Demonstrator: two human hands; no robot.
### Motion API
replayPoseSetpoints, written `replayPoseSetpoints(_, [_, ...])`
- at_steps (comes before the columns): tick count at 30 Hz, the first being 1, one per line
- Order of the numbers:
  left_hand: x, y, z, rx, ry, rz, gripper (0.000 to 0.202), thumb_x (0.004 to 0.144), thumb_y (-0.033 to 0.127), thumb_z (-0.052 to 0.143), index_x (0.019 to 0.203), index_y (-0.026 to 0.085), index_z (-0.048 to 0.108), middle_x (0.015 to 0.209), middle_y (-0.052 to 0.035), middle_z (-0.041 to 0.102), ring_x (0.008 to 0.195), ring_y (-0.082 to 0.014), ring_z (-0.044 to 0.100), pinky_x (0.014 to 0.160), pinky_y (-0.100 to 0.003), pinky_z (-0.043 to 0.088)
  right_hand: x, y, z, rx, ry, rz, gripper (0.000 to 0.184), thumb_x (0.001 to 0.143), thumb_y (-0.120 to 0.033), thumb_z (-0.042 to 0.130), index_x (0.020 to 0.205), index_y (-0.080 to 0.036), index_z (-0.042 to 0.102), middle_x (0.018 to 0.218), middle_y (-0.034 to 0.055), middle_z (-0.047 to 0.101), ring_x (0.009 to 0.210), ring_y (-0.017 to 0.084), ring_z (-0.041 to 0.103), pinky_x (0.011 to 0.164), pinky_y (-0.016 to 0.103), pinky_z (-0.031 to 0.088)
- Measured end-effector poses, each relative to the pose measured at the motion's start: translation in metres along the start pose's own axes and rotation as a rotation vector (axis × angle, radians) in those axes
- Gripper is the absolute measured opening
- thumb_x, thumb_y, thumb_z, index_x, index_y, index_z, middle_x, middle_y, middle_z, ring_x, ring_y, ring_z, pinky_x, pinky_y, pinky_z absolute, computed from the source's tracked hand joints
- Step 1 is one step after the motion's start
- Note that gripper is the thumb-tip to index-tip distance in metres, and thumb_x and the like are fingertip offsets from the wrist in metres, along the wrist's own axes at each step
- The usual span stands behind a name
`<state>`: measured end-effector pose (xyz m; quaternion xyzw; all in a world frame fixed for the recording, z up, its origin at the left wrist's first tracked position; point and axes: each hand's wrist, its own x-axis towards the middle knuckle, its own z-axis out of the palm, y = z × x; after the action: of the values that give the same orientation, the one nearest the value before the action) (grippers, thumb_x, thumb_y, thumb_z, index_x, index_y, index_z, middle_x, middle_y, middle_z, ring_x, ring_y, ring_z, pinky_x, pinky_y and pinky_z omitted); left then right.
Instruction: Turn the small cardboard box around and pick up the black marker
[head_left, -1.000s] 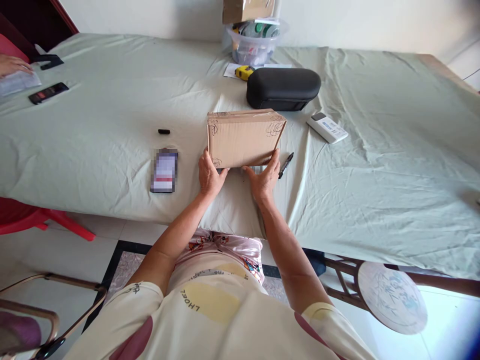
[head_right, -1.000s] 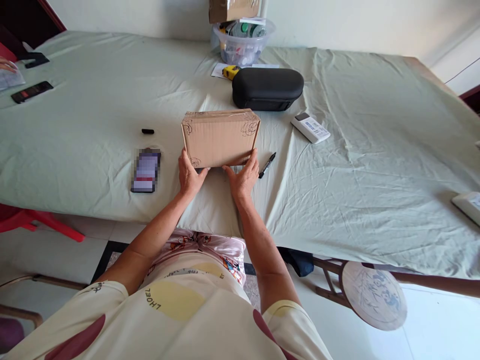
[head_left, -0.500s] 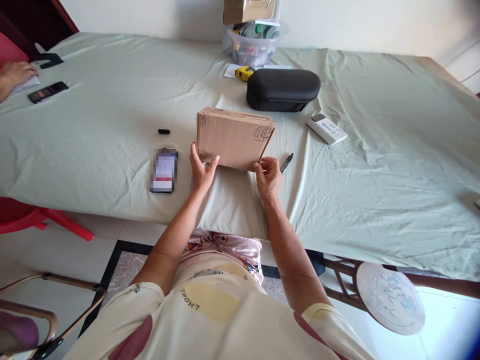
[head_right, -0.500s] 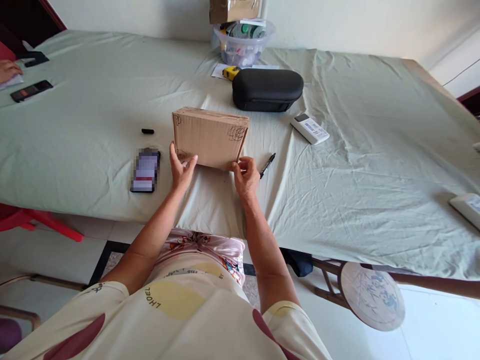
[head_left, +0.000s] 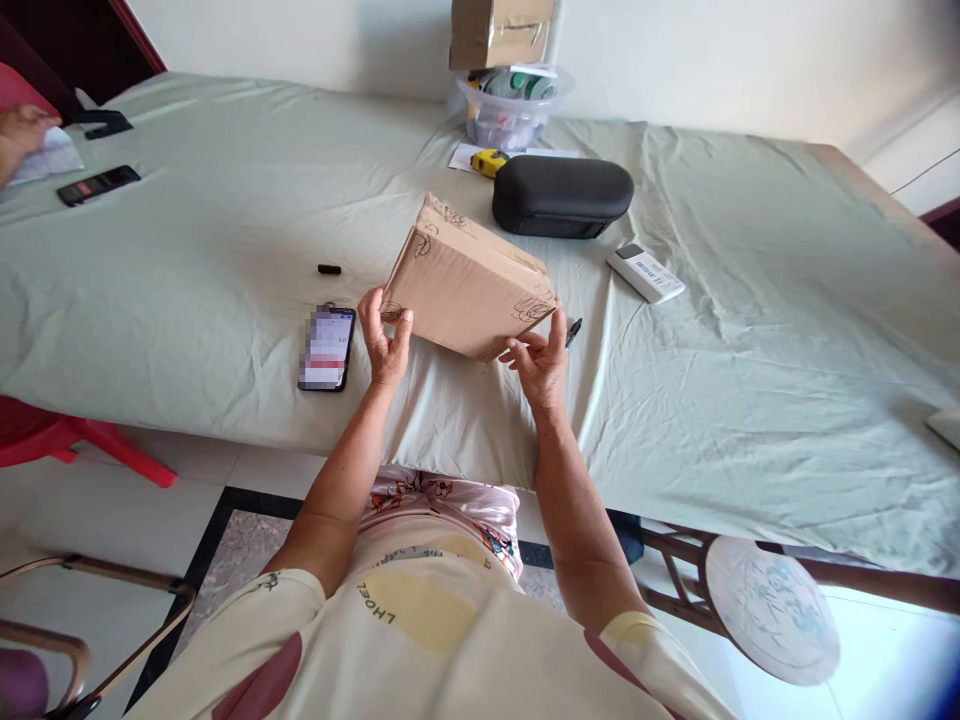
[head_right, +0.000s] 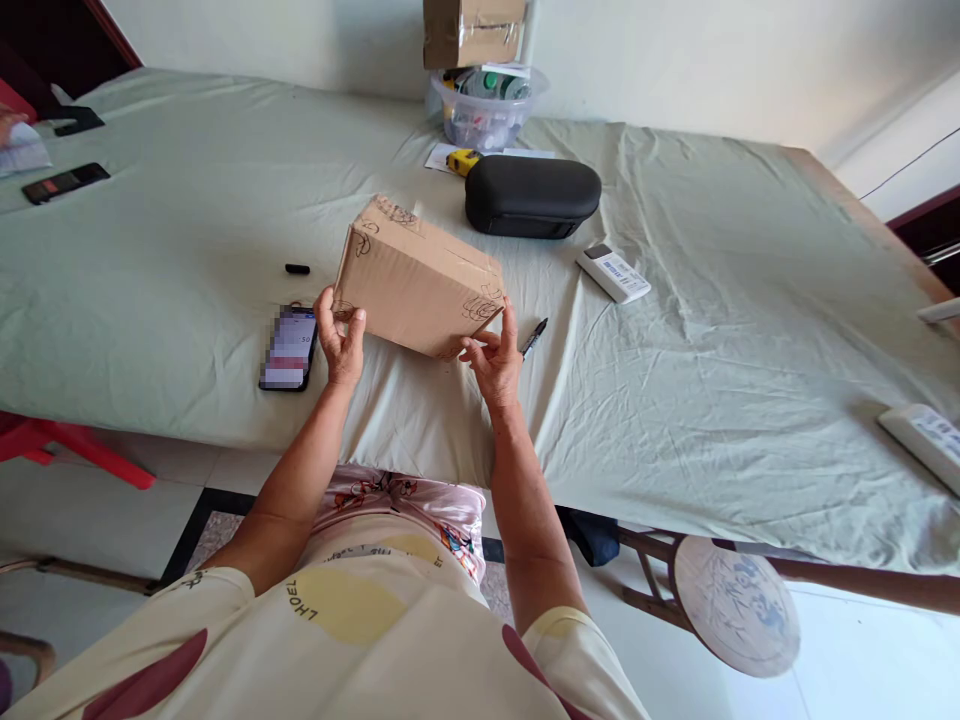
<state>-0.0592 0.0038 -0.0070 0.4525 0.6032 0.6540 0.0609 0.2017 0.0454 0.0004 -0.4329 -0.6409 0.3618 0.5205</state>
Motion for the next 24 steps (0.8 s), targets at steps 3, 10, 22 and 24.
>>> replayPoseSetpoints(3, [0.0, -0.003, -0.001, -0.029, -0.014, 0.005, 0.071, 0.1, 0.076, 0.054, 0.154, 0.03, 0.05, 0.155, -0.0144, 0.054, 0.144, -0.0277, 0.059, 0.118, -0.044, 0.055, 0.006, 0.009, -0.002, -0.042, 0.09, -0.096, 0.088, 0.087, -0.075, 0.073, 0.157, -0.033, 0.041, 0.117, 0.0054, 0.074, 0.074, 0.016, 0.073, 0.065, 0.033, 0.063])
replayPoseSetpoints(10, [0.004, -0.002, 0.004, -0.142, -0.017, 0.049, 0.087, 0.093, 0.091, 0.045, 0.156, 0.031, 0.04, 0.154, -0.0162, 0.055, 0.144, -0.0294, 0.06, 0.12, -0.045, 0.053, 0.008, 0.01, -0.006, -0.031, 0.137, -0.151, 0.063, 0.088, -0.082, 0.064, 0.122, -0.031, 0.049, 0.11, 0.002, 0.065, 0.077, 0.014, 0.071, 0.061, 0.032, 0.062])
replayPoseSetpoints(22, [0.01, -0.001, 0.007, -0.171, -0.048, -0.007, 0.104, 0.092, 0.092, 0.047, 0.171, 0.039, 0.004, 0.165, -0.0159, 0.051, 0.151, -0.0261, 0.058, 0.125, -0.046, 0.05, -0.005, -0.01, 0.014, -0.046, 0.1, -0.003, 0.057, 0.095, -0.083, 0.051, 0.097, -0.026, 0.056, 0.073, -0.0036, 0.066, 0.066, 0.017, 0.074, 0.058, 0.029, 0.052])
replayPoseSetpoints(24, [0.01, 0.001, 0.006, -0.193, -0.029, 0.008, 0.105, 0.092, 0.092, 0.048, 0.172, 0.041, 0.002, 0.168, -0.0149, 0.049, 0.152, -0.0262, 0.058, 0.125, -0.046, 0.051, -0.005, -0.011, 0.013, -0.085, 0.077, 0.008, 0.058, 0.095, -0.084, 0.051, 0.095, -0.027, 0.058, 0.071, -0.0039, 0.065, 0.067, 0.017, 0.073, 0.063, 0.031, 0.053])
